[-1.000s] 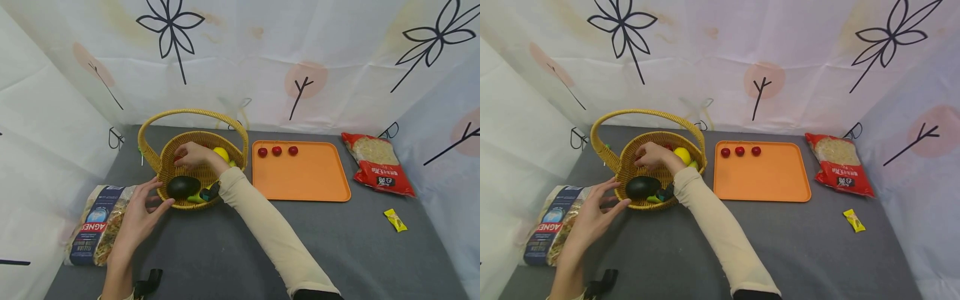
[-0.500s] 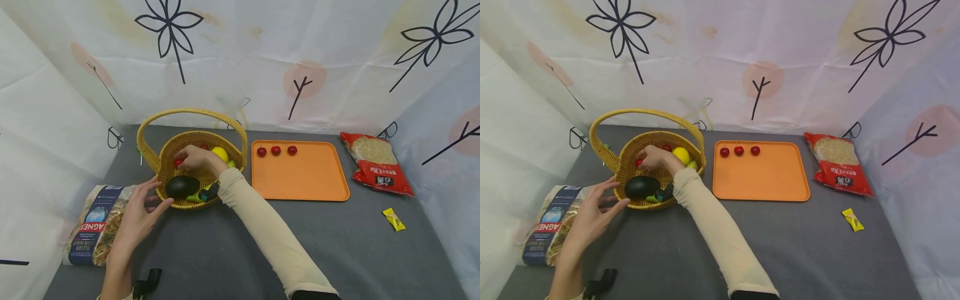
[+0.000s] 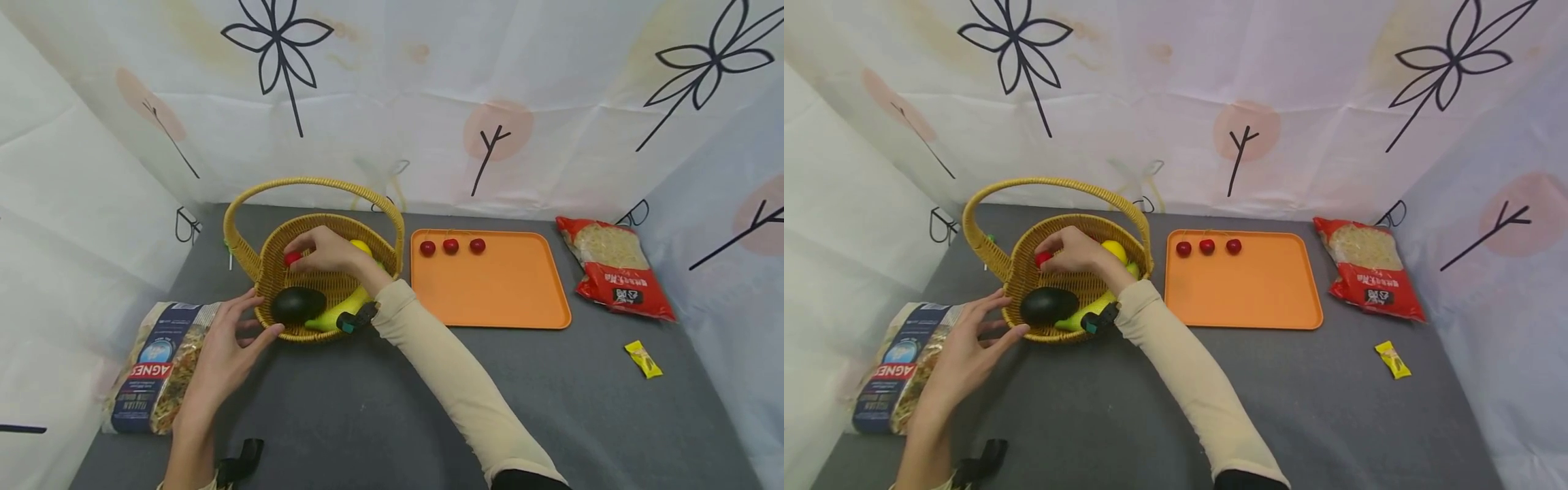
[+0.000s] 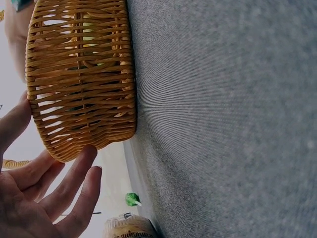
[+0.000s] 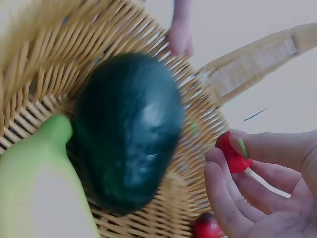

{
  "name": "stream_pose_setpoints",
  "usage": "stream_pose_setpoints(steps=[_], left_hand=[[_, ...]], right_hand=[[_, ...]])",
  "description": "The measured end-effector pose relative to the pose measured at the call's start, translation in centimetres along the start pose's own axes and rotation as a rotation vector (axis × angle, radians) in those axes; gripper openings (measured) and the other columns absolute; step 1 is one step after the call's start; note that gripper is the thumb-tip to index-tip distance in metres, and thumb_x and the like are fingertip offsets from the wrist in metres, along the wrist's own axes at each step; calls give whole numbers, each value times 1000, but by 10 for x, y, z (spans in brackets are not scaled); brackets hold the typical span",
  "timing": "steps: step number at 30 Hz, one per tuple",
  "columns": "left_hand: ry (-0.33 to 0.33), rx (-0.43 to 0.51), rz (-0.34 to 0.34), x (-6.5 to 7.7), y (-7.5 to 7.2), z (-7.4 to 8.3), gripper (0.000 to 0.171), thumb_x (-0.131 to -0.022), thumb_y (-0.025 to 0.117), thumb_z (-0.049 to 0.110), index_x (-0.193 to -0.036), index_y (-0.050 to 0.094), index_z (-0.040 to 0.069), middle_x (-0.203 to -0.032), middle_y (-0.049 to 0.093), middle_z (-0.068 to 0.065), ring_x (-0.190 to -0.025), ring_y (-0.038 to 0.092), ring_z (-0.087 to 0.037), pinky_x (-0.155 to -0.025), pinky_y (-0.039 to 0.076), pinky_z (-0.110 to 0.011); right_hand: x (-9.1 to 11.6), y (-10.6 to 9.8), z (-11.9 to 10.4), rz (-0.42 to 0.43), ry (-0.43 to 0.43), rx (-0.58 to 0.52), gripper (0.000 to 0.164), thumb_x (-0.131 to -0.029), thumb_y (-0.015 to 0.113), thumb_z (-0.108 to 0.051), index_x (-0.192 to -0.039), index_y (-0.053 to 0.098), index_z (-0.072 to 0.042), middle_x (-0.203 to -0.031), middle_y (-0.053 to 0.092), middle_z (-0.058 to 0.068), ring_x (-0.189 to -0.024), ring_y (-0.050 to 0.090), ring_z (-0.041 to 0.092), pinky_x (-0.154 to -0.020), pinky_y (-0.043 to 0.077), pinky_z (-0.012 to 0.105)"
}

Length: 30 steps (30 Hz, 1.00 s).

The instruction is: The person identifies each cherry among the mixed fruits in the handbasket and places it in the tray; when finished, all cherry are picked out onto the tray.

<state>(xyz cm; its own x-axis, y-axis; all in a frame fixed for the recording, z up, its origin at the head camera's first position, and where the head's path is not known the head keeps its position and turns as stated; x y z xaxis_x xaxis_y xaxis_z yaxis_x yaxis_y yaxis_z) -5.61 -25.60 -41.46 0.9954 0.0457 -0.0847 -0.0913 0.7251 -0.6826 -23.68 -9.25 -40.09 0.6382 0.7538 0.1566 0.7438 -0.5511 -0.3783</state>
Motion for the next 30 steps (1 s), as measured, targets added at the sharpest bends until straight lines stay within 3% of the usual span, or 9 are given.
stream_pose_setpoints(steps=[11,15,21,26,30], left_hand=[[-3,-4,0,0,-1,1,59,-102,79,24,-152,57,0,-164,45,-23,-117,73,-48,-88,66,-57],[-5,-6,1,0,0,0,60,-102,79,25,-151,57,0,-163,46,-23,-117,73,-48,-87,67,-53],[1,-11,9,-2,0,2,59,-102,79,23,-151,57,-1,-164,46,-23,-117,73,-47,-87,66,-55],[-4,-6,9,0,-1,1,59,-102,79,23,-152,57,-1,-164,45,-23,-118,72,-47,-88,65,-57],[-2,-4,9,0,-1,1,59,-102,79,22,-152,57,-1,-164,45,-23,-117,73,-47,-88,65,-57]], right_hand=[[65,-20,-29,14,-163,-30,37,-102,76,-13,-139,70,-7,-138,72,10,-119,77,24,-100,62,25],[97,-23,-34,-11,-218,-77,36,-101,76,-9,-137,69,-4,-140,69,13,-103,79,32,-90,62,25],[145,-33,-29,-22,-310,-90,38,-99,75,-3,-136,68,-2,-139,68,16,-79,68,29,-78,62,28],[178,-49,-18,15,-353,-112,36,-97,76,0,-132,70,-1,-132,64,19,-88,72,29,-81,67,33],[199,-65,-6,106,-359,-113,37,-95,80,1,-131,70,1,-129,63,20,-101,73,22,-92,67,31]])
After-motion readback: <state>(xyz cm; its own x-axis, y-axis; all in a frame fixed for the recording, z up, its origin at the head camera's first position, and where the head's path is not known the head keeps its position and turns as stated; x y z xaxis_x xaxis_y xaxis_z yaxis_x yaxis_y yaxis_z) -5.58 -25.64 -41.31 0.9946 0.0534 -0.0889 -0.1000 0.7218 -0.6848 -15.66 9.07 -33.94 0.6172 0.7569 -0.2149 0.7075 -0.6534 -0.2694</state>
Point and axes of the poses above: each hand's wrist, its own x-axis away from the middle knuckle, its own y-axis out of the palm, z = x × y, the point moved 4 cm from there along -x, towards the middle knuckle
